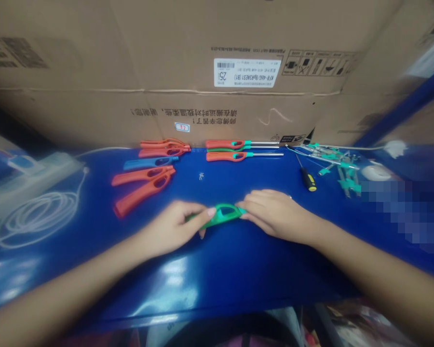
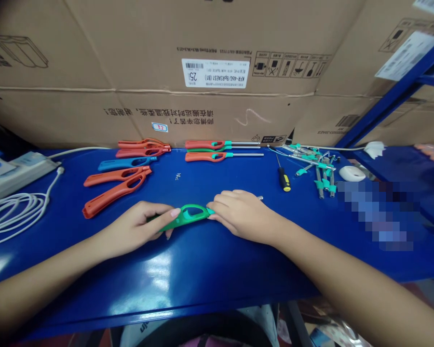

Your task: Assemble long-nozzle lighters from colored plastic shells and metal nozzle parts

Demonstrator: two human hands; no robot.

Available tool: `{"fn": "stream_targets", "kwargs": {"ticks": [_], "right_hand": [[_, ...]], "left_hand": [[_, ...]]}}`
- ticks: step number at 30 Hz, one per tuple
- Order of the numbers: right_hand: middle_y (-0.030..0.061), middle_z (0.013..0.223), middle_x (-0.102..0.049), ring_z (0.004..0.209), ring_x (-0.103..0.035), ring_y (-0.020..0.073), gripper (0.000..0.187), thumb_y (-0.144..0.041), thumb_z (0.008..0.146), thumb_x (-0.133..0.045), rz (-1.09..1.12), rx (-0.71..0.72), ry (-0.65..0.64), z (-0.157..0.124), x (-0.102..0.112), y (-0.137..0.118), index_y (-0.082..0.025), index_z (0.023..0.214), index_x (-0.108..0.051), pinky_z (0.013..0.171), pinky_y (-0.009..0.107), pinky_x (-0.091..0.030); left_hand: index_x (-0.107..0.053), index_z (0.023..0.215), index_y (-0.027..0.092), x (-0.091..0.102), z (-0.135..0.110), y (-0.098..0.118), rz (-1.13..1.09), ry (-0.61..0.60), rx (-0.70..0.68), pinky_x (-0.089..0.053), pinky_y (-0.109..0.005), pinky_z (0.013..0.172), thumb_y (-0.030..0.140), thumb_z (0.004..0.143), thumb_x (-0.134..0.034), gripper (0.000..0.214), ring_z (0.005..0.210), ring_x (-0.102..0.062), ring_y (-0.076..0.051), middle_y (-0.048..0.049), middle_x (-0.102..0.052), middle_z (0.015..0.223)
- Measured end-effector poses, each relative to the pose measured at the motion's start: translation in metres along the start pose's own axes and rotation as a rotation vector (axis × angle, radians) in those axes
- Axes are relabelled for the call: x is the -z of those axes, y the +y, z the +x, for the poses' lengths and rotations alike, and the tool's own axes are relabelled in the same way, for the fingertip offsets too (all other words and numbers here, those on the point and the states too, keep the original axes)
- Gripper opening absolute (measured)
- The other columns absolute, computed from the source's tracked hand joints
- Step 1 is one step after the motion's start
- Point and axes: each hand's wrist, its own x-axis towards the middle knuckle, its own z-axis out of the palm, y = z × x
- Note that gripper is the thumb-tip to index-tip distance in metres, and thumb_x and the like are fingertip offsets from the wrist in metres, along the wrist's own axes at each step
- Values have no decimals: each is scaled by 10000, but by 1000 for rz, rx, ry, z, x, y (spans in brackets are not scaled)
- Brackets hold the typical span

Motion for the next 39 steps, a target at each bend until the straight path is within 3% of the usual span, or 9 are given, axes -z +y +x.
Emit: {"fn": "stream_targets", "kwargs": {"ticks": [4, 6, 10, 15, 22, 27, 32, 36, 39], "right_hand": [[92, 866, -680, 780, -575, 189, 266, -254, 1048, -450, 126, 49, 63, -1, -1, -5, -123, 1042, -682, 723, 303, -471], [95, 849, -668, 767, -552, 181, 250, -226, 1044, -454, 185, 63, 79, -1, -2, -7, -117, 1029, -678, 711, 292, -470], [97, 842, -662, 760, -519, 183, 239, -187, 1036, -446, 220, 88, 82, -2, -3, -13, -122, 983, -670, 700, 301, -468], [86, 830, -647, 761, -524, 176, 212, -162, 1021, -462, 384, 28, 95, -5, -2, -24, -133, 971, -667, 697, 298, -465], [53, 790, -639, 747, -555, 161, 177, -149, 1001, -508, 566, -29, 40, -4, -1, -29, -149, 921, -666, 706, 287, -474], [90, 871, -681, 814, -592, 188, 170, -191, 1011, -524, 428, -12, 116, 0, -5, -16, -138, 1008, -685, 763, 322, -504], [97, 948, -696, 891, -622, 209, 125, -238, 979, -599, 277, -89, 243, -1, -5, 0, -160, 1046, -669, 804, 341, -530], [101, 973, -678, 912, -632, 221, 168, -293, 986, -584, 198, -173, 147, -4, -2, 3, -167, 1054, -673, 790, 347, -542], [100, 963, -697, 888, -647, 215, 229, -322, 1020, -527, 161, -156, 52, -5, -2, 6, -167, 1082, -683, 767, 339, -542]], "left_hand": [[-657, 658, 157, -2, -3, 2, -67, -71, 101, -288, -204, 422, 600, 974, -468, 577, 399, -370, -79, 53, -440, 446], [-653, 650, 155, -4, -5, 3, -56, -70, 85, -294, -206, 434, 585, 981, -468, 573, 409, -381, -78, 49, -450, 454], [-621, 666, 153, -8, -13, 2, 75, 0, -90, -355, -208, 518, 456, 1009, -492, 475, 521, -494, -86, 22, -554, 573], [-642, 740, 152, -10, -21, 0, 240, 58, -348, -356, -235, 531, 309, 1017, -507, 346, 514, -493, -88, 17, -570, 597], [-715, 913, 151, -13, -24, -1, 358, 105, -475, -432, -248, 559, 266, 1016, -502, 263, 572, -593, -130, -33, -685, 704], [-718, 984, 159, -8, -15, -2, 421, 160, -464, -467, -255, 607, 295, 1020, -508, 253, 642, -643, -146, -49, -729, 810], [-627, 1268, 193, 0, -5, -7, 427, 114, -389, -505, -293, 877, 336, 1035, -487, 307, 988, -659, -186, -70, -688, 1128], [-628, 1258, 205, 6, -2, -13, 494, 117, -361, -508, -302, 837, 426, 1008, -530, 348, 941, -641, -199, -72, -649, 1079], [-650, 1178, 193, 8, -2, -15, 507, 103, -345, -498, -293, 777, 436, 1004, -532, 321, 872, -630, -188, -62, -637, 1020]]}}
